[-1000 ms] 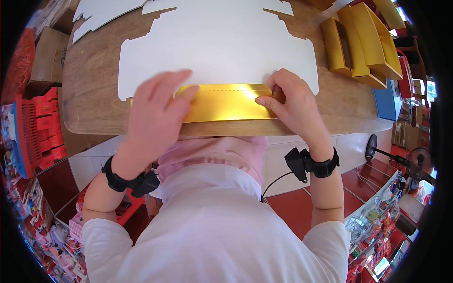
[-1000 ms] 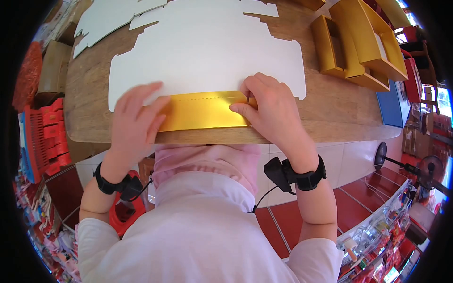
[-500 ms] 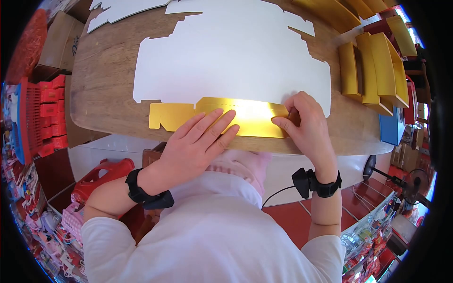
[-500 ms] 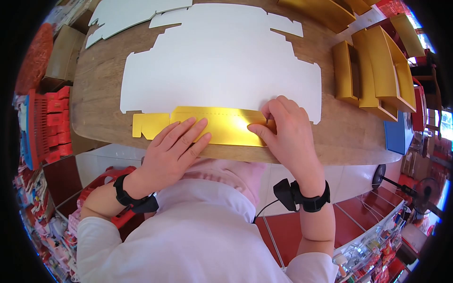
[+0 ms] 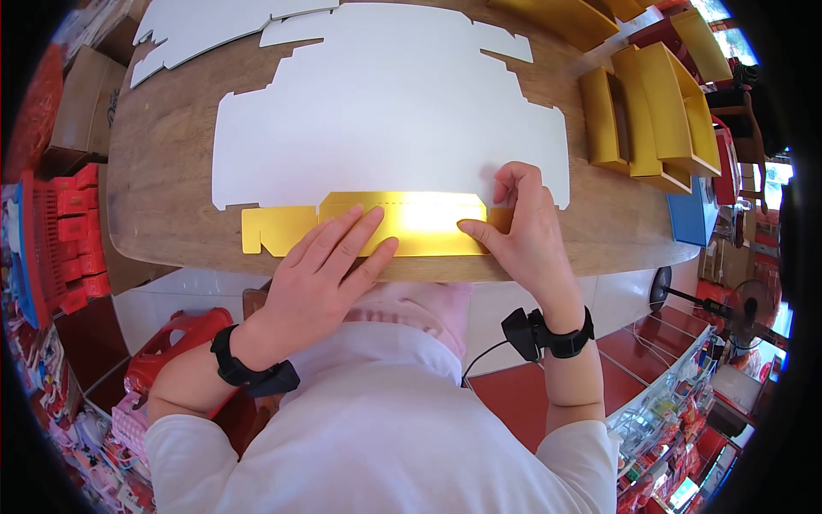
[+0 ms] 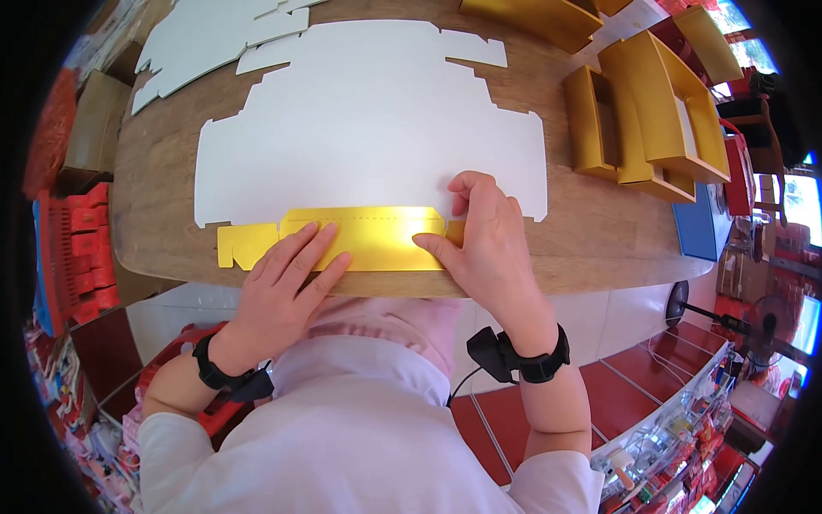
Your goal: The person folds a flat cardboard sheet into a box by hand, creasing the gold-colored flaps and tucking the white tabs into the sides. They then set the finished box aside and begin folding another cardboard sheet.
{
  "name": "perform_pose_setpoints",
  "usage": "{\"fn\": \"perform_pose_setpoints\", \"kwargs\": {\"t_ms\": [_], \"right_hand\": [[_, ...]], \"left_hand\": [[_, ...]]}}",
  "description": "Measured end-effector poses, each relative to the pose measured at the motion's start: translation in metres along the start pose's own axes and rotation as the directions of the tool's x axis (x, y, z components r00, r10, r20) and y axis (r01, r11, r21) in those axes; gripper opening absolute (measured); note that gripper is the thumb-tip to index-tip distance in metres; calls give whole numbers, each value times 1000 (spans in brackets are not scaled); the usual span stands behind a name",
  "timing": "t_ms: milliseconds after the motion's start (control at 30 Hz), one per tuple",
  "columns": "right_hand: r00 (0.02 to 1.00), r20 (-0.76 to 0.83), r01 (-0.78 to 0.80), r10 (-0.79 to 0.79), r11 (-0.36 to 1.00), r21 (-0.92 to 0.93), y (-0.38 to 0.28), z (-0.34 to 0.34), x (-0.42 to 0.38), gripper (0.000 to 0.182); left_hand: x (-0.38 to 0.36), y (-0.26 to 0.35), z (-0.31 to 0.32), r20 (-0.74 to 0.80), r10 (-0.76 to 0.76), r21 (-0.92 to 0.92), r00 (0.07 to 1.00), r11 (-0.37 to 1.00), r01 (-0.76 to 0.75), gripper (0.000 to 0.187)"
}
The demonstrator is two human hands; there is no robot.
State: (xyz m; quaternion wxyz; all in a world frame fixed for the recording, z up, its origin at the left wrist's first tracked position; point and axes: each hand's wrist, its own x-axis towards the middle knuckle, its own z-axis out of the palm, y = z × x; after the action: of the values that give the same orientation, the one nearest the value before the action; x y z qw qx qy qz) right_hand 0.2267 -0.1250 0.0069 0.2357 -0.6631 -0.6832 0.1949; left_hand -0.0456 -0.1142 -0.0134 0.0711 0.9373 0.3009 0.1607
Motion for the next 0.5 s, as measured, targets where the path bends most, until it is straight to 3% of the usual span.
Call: {"fn": "perform_pose_setpoints", "kwargs": {"t_ms": [500], "right_hand": [[998, 10, 57, -56, 998, -31, -3, -2, 0, 54]], "left_hand": [[2, 1, -2, -26, -5, -12, 1000, 1000, 4, 49]]}}
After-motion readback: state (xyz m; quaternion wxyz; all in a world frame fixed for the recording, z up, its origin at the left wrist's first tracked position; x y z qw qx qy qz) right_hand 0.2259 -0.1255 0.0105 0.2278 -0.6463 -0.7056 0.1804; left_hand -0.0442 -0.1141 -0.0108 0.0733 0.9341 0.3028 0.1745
